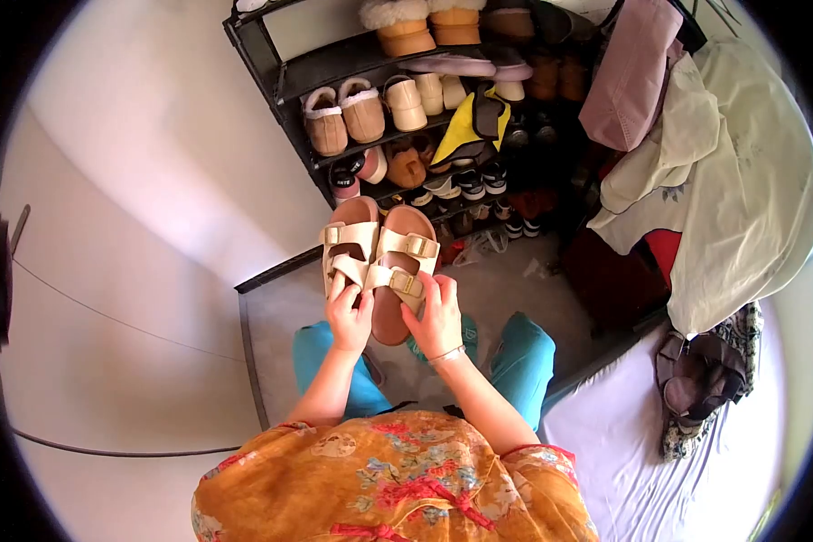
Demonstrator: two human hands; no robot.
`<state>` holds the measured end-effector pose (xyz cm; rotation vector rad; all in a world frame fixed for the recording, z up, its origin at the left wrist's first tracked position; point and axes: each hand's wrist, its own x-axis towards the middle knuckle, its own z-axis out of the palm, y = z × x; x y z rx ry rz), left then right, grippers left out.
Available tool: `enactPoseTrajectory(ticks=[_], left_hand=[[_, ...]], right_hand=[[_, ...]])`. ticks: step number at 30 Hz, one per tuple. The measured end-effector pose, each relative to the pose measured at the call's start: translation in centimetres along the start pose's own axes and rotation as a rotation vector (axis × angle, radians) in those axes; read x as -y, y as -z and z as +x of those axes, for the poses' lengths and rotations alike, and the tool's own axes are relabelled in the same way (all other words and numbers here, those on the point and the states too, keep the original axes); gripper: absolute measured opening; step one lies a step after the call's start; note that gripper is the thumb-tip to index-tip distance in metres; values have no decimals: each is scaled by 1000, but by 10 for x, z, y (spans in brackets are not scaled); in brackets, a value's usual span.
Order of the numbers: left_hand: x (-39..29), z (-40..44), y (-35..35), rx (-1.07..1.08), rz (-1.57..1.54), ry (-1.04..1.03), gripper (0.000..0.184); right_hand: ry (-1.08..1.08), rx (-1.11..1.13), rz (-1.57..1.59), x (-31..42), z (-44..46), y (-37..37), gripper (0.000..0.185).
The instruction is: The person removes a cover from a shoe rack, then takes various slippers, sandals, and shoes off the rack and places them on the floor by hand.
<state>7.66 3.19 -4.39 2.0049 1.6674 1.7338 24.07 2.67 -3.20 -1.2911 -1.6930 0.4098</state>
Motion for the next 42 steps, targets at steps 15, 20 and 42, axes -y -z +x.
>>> enactPoseTrajectory(ticks=[15,20,42], left_hand=[[7,-15,-1,-13,42,105,14],[15,-11,-11,-95,-172,20,9],[55,-26,-17,-114,-1501,903,45]], right_hand=[[85,-180,306,-7,-10,-2,10],[116,-132,318,-9,-13,1,11],[138,4,400,8,-34,15,19]])
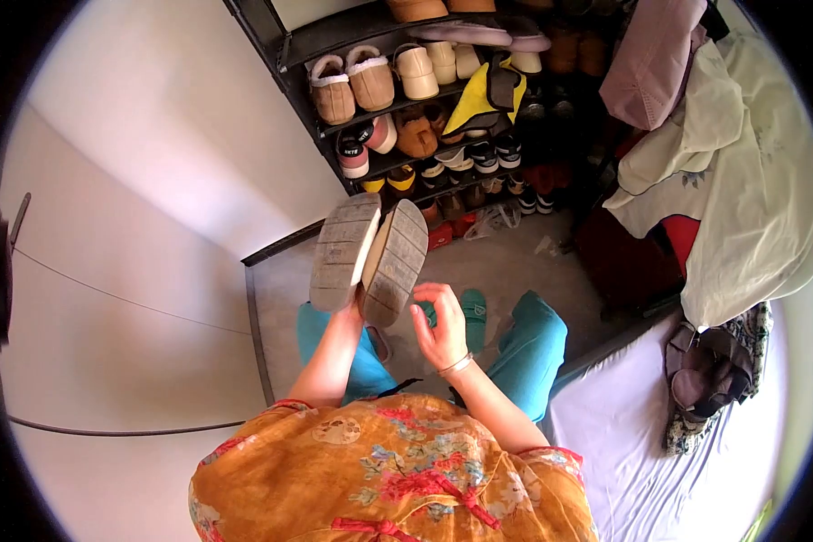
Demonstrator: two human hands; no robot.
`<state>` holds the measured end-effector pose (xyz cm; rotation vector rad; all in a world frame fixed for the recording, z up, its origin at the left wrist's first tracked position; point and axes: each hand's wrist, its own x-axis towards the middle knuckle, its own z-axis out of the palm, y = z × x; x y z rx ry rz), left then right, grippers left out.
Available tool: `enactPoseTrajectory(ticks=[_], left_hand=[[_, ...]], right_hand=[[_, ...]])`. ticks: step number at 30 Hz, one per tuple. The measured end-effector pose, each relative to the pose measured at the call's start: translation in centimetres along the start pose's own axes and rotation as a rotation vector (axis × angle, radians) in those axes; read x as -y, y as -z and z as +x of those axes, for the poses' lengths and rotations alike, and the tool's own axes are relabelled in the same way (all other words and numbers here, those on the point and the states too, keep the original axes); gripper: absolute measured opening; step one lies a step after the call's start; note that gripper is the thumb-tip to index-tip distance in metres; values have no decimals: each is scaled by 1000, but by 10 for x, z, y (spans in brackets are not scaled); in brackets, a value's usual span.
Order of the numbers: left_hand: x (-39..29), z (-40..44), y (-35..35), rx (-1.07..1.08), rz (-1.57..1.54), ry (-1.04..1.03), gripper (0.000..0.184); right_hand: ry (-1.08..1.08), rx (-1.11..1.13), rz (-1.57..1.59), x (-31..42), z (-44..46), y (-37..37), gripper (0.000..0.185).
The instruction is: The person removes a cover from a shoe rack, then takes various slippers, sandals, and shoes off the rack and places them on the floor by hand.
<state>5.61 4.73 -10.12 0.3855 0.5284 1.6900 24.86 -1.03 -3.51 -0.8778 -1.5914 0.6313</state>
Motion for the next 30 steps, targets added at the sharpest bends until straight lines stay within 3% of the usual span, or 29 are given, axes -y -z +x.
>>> enactPoseTrajectory(ticks=[11,20,22,23,25,30], left_hand=[[0,-7,13,-45,108,-17,45],[3,-6,14,182,186,-57,47],[2,-8,14,276,183,11,47],[4,-10,14,276,182,14,47],[4,-16,2,73,311,82,46],[15,-10,24,201,272,56,45]], right_hand=[[-34,55,-1,-7,-10,-8,20],[-51,79,-18,-3,-6,-8,21],[-60,76,-23,-4,-4,-6,20],[-70,73,-27,-5,-4,-6,20],[-69,68,-33,-6,-3,-4,20],[-85,61,-26,-11,-5,-4,19]])
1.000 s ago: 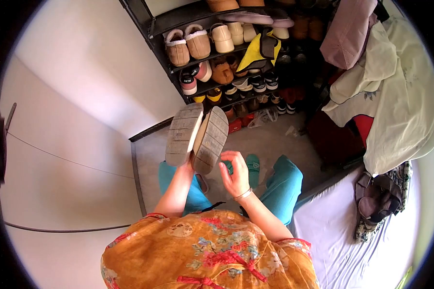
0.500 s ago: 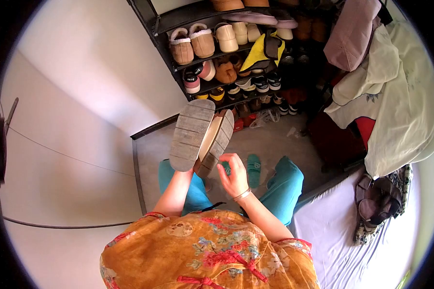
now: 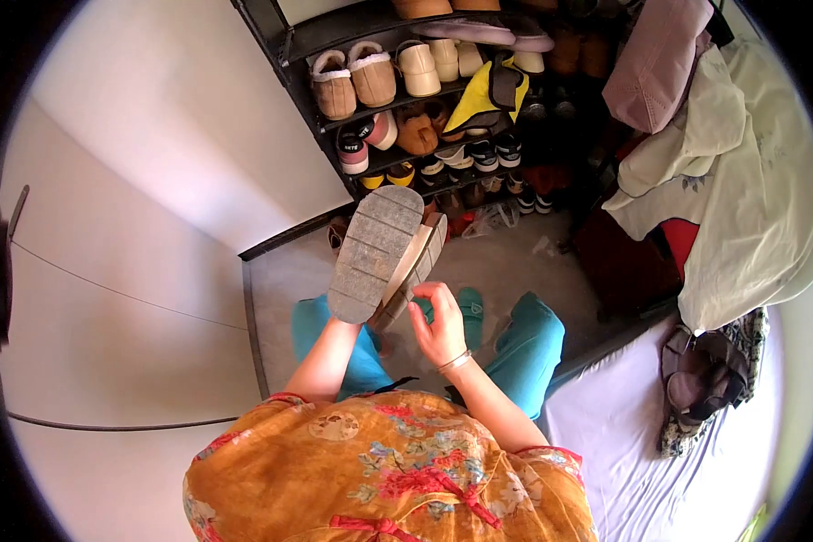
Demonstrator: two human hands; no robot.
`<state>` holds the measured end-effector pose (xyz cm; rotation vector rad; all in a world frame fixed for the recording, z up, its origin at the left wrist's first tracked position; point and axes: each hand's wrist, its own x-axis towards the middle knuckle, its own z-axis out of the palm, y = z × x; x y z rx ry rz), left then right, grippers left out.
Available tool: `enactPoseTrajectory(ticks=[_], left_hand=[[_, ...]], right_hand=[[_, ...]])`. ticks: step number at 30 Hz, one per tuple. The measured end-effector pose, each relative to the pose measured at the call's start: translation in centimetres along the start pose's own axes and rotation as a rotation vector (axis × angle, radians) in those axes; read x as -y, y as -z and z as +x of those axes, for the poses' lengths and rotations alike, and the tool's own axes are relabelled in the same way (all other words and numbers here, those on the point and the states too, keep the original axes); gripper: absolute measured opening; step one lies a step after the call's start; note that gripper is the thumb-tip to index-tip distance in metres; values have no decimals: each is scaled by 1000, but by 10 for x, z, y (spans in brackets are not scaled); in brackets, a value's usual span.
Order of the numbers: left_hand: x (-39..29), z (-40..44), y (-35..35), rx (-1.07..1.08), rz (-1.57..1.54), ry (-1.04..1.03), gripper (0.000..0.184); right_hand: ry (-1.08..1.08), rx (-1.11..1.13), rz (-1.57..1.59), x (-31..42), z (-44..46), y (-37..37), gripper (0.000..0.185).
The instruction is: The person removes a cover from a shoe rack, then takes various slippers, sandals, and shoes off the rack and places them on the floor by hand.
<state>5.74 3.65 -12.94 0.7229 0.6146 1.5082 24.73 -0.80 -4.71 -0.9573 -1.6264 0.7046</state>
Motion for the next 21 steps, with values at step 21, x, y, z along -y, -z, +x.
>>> enactPoseTrajectory(ticks=[21], left_hand=[[4,-1,-26,10,1213,-403,11]], right_hand=[[-127,109,-14,-4,-3,-2,25]])
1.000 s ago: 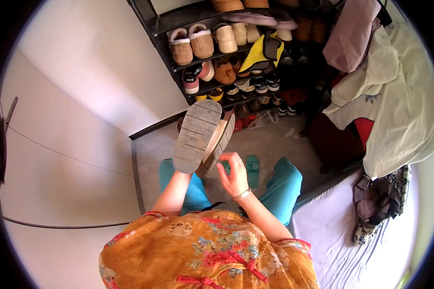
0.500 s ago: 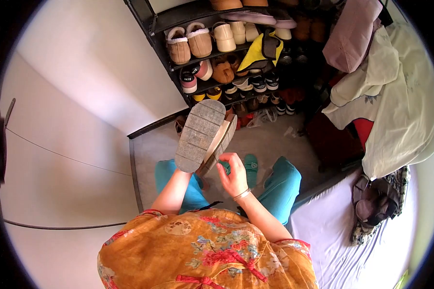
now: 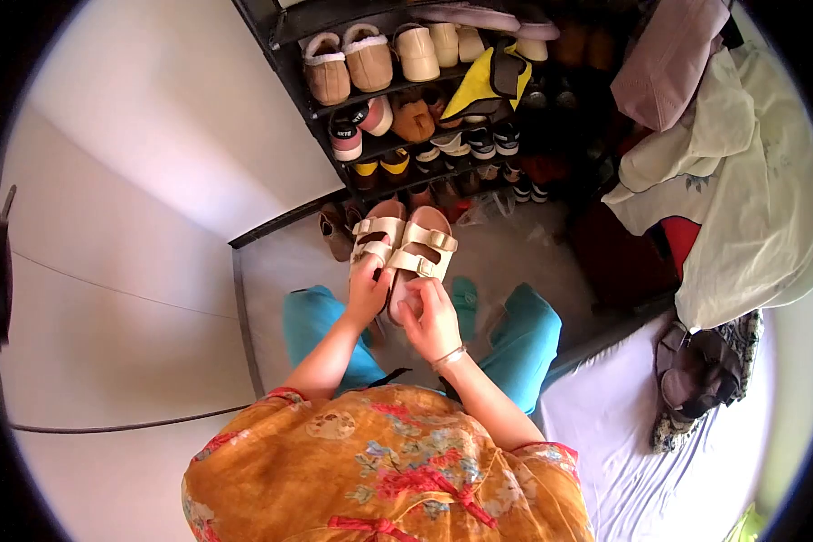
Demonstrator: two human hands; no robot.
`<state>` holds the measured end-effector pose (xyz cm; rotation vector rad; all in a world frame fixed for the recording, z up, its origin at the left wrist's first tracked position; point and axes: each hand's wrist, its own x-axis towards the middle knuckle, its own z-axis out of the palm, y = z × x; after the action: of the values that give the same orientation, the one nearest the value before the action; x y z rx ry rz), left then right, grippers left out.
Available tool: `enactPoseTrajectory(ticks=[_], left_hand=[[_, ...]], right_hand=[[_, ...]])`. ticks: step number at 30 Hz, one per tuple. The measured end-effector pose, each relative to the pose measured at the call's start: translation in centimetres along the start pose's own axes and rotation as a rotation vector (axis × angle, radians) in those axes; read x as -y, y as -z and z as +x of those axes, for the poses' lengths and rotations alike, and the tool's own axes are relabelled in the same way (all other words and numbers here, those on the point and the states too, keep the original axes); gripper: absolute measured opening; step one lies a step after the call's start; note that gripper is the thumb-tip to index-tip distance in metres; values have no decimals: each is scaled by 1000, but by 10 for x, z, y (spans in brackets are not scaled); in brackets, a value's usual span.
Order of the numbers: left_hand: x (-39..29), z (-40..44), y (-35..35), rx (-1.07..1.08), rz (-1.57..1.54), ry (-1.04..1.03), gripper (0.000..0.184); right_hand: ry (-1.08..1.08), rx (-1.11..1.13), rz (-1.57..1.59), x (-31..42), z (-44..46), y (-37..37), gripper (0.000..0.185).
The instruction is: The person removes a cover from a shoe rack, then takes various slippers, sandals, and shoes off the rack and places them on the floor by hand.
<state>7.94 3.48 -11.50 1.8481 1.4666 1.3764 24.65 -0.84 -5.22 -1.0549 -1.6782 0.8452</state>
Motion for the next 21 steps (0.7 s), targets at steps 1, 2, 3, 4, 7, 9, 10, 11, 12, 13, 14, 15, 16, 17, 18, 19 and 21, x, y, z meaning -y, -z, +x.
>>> enactPoseTrajectory(ticks=[1,2,3,4,7,9,10,11,12,13,14,15,16,17,18,19,21], left_hand=[[2,-3,-4,6,-6,5,11],[4,-6,-9,-14,-6,4,11],[2,-9,-12,-34,-5,2,11],[-8,-14,-11,34,17,139,14],[0,-22,-20,44,72,-40,14],[4,-27,-24,81,60,-2,16],[10,-30,-27,100,79,-7,16],[15,-33,-29,119,98,-11,17],[13,-34,-28,120,95,-6,17],[9,-33,-26,138,101,-55,17],[8,-33,-25,154,107,-105,17],[10,-35,-25,155,105,-100,17],[12,-37,-26,167,120,-120,19],[14,-40,-26,180,137,-139,20],[18,-44,-27,180,135,-133,20],[21,-47,-26,200,143,-125,20],[25,-51,-26,215,151,-113,21]], right_hand=[[-66,36,-108,-11,-1,-2,32],[-131,73,-215,-20,-3,-3,40],[-139,75,-218,-21,-2,-2,40],[-96,10,-413,-21,-1,-1,50],[-84,-21,-696,-40,7,1,74],[-6,-11,-663,-62,15,5,80],[-33,6,-654,-75,19,7,79],[-123,97,-616,-88,25,13,75],[-190,147,-642,-92,32,16,72],[-256,196,-667,-94,38,18,68],[-259,199,-668,-100,43,18,68],[-349,239,-699,-108,47,17,61],[-439,280,-729,-115,51,16,54],[-443,286,-729,-122,56,16,54],[-444,424,-677,-129,62,18,48],[-442,559,-622,-135,65,19,42],[-391,582,-601,-137,66,21,41]])
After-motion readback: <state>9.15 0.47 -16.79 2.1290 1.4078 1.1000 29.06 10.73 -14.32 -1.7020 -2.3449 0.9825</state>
